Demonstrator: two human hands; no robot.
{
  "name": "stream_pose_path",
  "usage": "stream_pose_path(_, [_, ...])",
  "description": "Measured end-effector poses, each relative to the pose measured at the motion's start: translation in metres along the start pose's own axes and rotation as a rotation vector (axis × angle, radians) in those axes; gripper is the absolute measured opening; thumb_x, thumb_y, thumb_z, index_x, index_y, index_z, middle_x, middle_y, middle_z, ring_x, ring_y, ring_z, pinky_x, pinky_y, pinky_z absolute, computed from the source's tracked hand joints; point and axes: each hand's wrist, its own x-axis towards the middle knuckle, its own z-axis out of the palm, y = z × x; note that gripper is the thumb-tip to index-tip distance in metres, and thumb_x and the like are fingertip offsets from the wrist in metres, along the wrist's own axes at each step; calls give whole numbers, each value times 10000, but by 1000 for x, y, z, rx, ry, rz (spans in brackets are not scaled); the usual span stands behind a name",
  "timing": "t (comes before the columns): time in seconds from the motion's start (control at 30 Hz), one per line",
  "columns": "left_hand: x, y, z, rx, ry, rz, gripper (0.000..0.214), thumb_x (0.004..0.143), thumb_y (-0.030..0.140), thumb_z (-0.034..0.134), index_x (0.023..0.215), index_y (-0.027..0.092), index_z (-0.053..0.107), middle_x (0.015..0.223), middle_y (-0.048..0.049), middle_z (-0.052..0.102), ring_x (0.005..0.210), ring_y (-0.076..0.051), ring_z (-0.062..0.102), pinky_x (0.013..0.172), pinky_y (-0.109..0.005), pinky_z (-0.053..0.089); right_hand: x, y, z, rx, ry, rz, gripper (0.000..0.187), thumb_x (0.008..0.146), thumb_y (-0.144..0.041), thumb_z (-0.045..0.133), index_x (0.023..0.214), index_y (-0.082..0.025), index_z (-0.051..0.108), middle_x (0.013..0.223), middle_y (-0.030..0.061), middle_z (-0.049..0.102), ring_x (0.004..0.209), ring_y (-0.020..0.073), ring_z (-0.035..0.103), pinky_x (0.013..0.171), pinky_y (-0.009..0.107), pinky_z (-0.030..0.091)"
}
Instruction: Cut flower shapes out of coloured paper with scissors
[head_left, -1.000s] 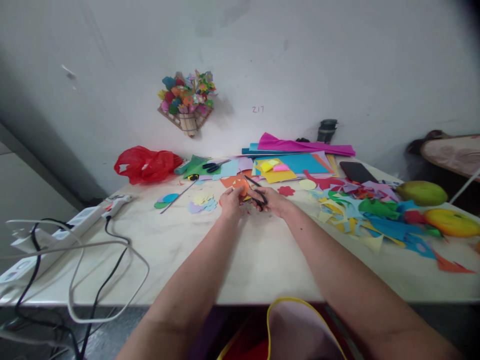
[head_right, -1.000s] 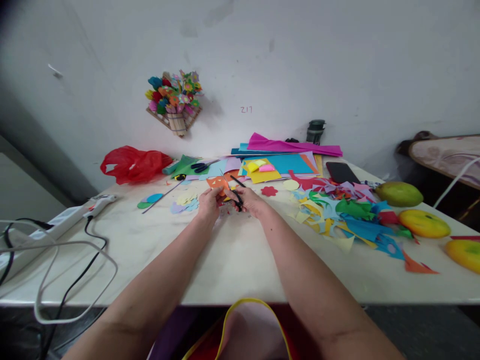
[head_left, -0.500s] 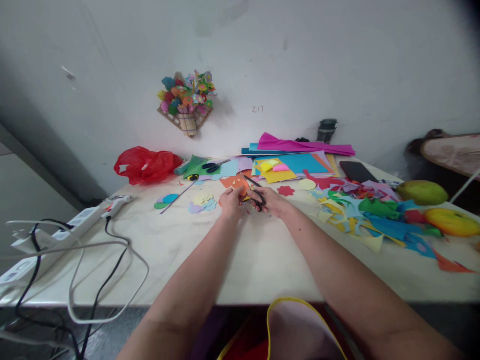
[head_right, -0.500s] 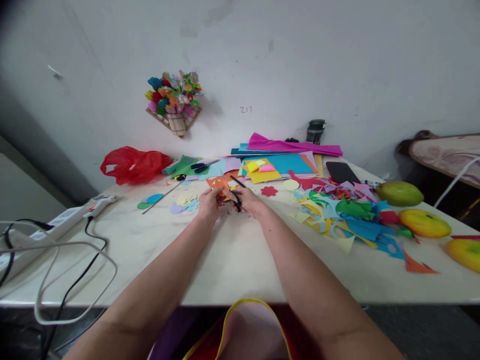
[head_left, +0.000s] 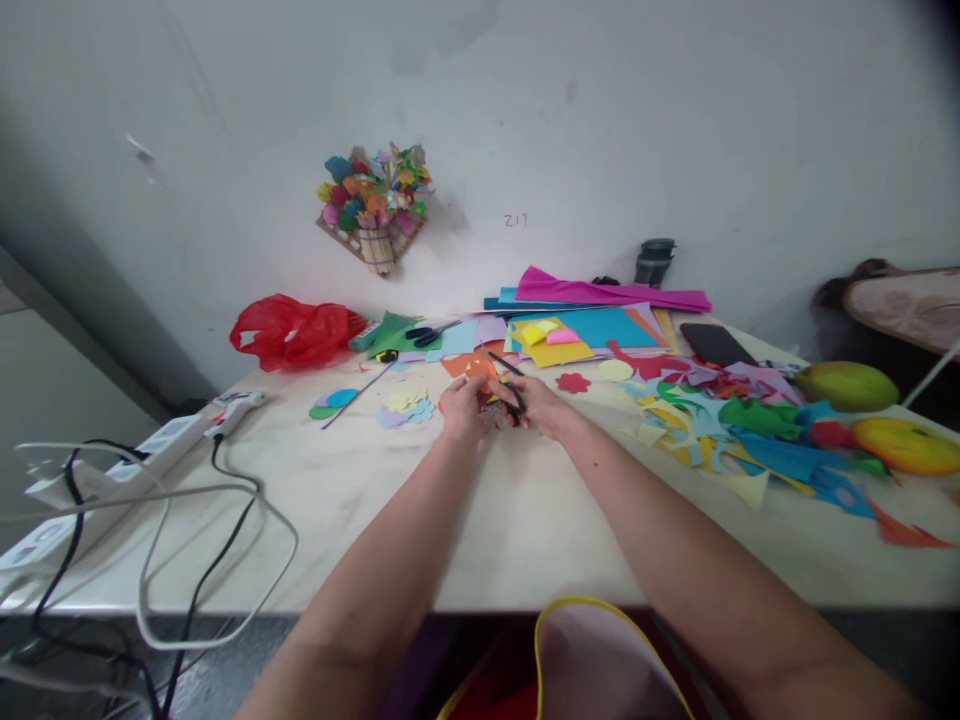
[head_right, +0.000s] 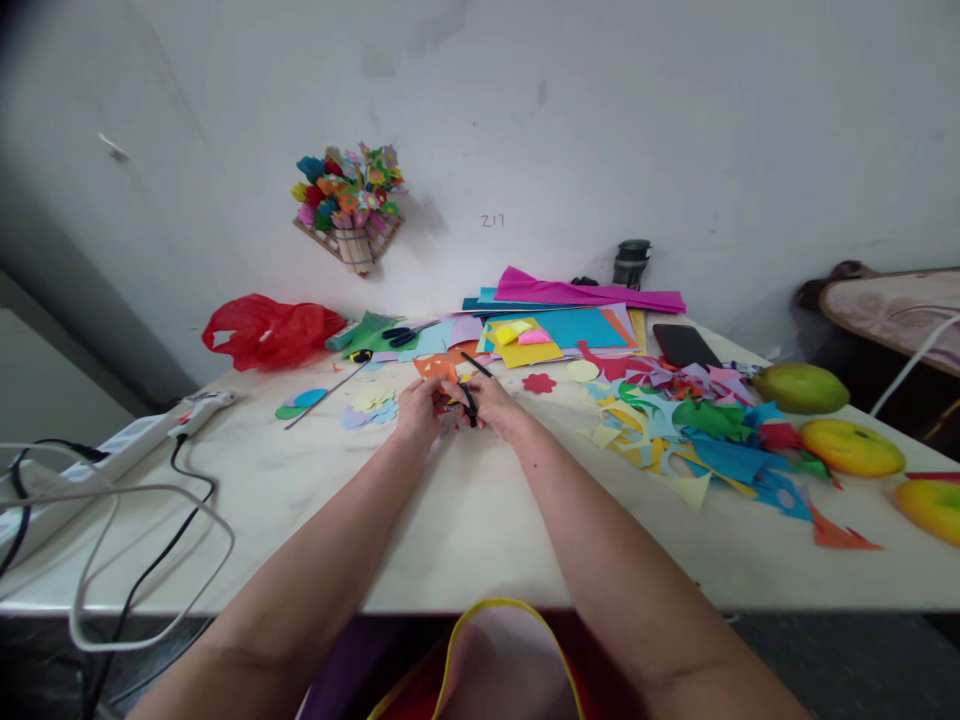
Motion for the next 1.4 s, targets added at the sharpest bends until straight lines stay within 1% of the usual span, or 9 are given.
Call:
stream_pose_path(0.17, [-11, 7, 9, 6, 90, 27, 196, 627, 172, 704, 569, 166, 517, 485, 16, 579, 434, -120, 545, 495, -240, 443, -1, -1, 2, 5, 16, 3, 293, 816, -402, 702, 735, -170, 542, 492, -20, 550, 389, 87, 494, 297, 174, 252])
stream_pose_path(0.27, [-14, 9, 11, -19, 31, 22, 187, 642, 184, 704, 581, 164, 529, 500, 3, 600, 421, -119, 549, 481, -236, 439, -1, 0, 3, 3, 21, -3, 297, 820, -409, 694, 717, -177, 539, 481, -26, 539, 385, 88, 485, 301, 180, 245])
stream_pose_path(0.57, [-17, 11, 13, -35, 25, 2, 202, 640, 155, 682, 548, 165, 503, 463, -5, 584, 378, -119, 520, 435, -236, 392, 0, 0, 6, 7, 44, -2, 286, 798, -397, 713, 706, -187, 542, 476, -14, 537, 380, 98, 473, 296, 198, 229])
stream_pose_path(0.83, [-7, 7, 6, -4, 51, 30, 193, 618, 157, 700, 565, 166, 514, 478, -2, 590, 426, -114, 541, 476, -231, 424, 2, 0, 8, -5, 65, 4, 273, 804, -380, 713, 708, -181, 553, 472, -10, 540, 369, 98, 474, 294, 199, 226])
stream_pose_path(0.9, [-3, 5, 3, 29, 20, 26, 211, 612, 182, 717, 564, 167, 512, 502, -10, 602, 449, -120, 552, 490, -240, 434, 3, 1, 8, -13, 77, 11, 279, 802, -377, 719, 702, -180, 549, 472, -11, 541, 367, 96, 477, 293, 196, 220])
stream_pose_path(1.03, [3, 6, -2, 43, 31, 48, 248, 590, 173, 765, 569, 162, 518, 521, 4, 578, 516, -120, 582, 585, -251, 478, 2, -2, 5, 1, 105, 35, 258, 794, -358, 732, 732, -173, 563, 475, -22, 540, 361, 86, 473, 295, 185, 207])
stream_pose_path(1.13, [4, 11, -4, 23, -15, 16, 218, 588, 129, 763, 578, 153, 546, 544, 1, 584, 533, -114, 573, 632, -272, 508, 2, -5, -3, 18, 158, 43, 254, 774, -349, 752, 760, -163, 579, 482, -26, 549, 356, 77, 470, 299, 178, 214])
stream_pose_path(1.27, [6, 17, -12, 52, -183, -52, 195, 570, 118, 798, 630, 134, 612, 667, -62, 667, 643, -168, 638, 721, -343, 545, 3, -8, -20, 58, 227, -19, 301, 689, -329, 819, 758, -159, 580, 530, -19, 585, 410, 83, 518, 320, 173, 249])
stream_pose_path(1.4, [10, 18, -20, 156, -311, -111, 191, 542, 150, 816, 631, 110, 652, 665, -80, 679, 599, -167, 625, 654, -329, 535, 6, -7, -33, 111, 272, -38, 364, 628, -318, 848, 828, -165, 585, 579, -12, 622, 455, 95, 554, 354, 178, 275])
